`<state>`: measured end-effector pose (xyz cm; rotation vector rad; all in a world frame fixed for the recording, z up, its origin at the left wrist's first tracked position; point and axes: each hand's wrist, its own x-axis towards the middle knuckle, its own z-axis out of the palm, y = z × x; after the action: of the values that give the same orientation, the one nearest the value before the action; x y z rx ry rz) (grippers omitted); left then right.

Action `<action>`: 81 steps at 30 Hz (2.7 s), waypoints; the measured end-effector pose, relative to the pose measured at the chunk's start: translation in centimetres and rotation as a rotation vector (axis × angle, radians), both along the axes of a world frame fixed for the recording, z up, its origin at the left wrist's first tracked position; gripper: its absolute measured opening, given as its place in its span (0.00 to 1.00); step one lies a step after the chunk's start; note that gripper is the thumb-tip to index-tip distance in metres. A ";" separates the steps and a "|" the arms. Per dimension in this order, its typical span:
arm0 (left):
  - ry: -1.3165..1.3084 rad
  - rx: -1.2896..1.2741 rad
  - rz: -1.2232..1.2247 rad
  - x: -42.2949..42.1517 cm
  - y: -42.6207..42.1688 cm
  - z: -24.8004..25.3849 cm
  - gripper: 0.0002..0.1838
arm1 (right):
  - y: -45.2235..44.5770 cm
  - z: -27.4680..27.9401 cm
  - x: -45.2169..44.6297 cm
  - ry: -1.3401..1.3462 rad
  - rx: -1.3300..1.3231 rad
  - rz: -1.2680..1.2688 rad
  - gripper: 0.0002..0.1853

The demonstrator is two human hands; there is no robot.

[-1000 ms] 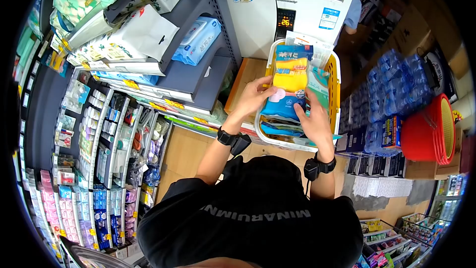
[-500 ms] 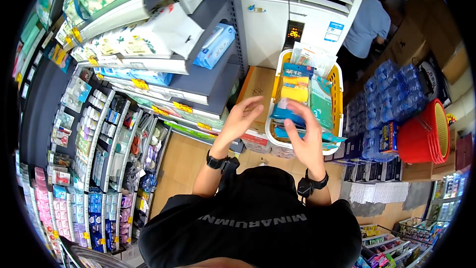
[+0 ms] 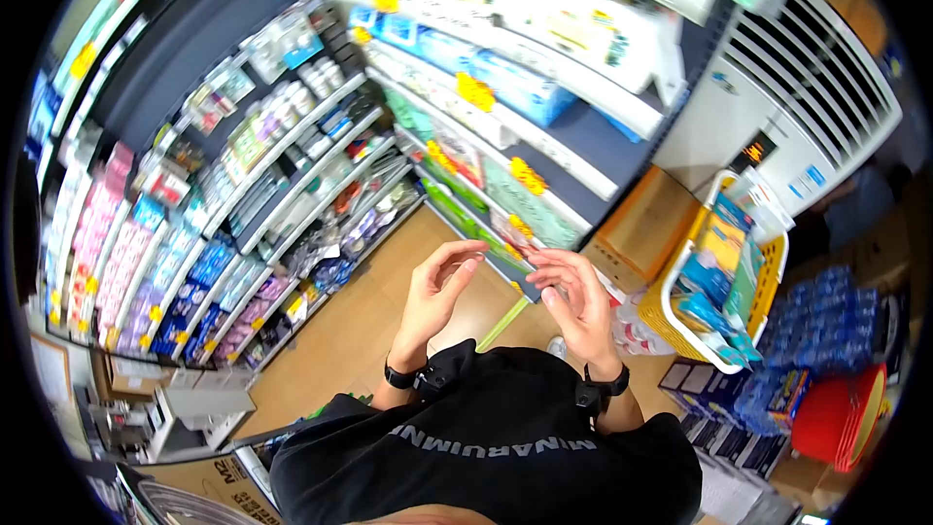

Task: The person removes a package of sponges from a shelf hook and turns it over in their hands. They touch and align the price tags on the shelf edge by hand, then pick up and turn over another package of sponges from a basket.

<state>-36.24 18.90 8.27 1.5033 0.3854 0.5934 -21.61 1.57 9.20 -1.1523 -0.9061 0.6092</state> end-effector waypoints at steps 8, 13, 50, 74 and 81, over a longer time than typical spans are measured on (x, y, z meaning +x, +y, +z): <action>-0.077 0.010 0.360 -10.9 4.6 -1.0 0.15 | 8.6 -0.7 -7.5 0.075 0.020 0.250 0.28; -0.081 -0.027 0.498 -15.0 6.2 -1.7 0.15 | 12.1 -0.8 -10.1 0.075 0.015 0.339 0.26; -0.011 0.004 0.766 -1.1 30.5 -3.6 0.13 | 42.3 -4.2 6.1 0.202 0.016 0.665 0.25; -0.083 0.586 0.626 4.8 65.7 11.7 0.18 | 56.8 -2.5 8.9 -0.008 0.047 0.540 0.21; 0.019 0.667 0.796 9.4 82.0 16.4 0.28 | 60.3 -2.3 8.8 -0.034 0.081 0.457 0.21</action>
<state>-26.88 100.94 24.68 1.9731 0.8747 1.4386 -12.77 61.89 6.90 -0.8870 -1.2254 0.9145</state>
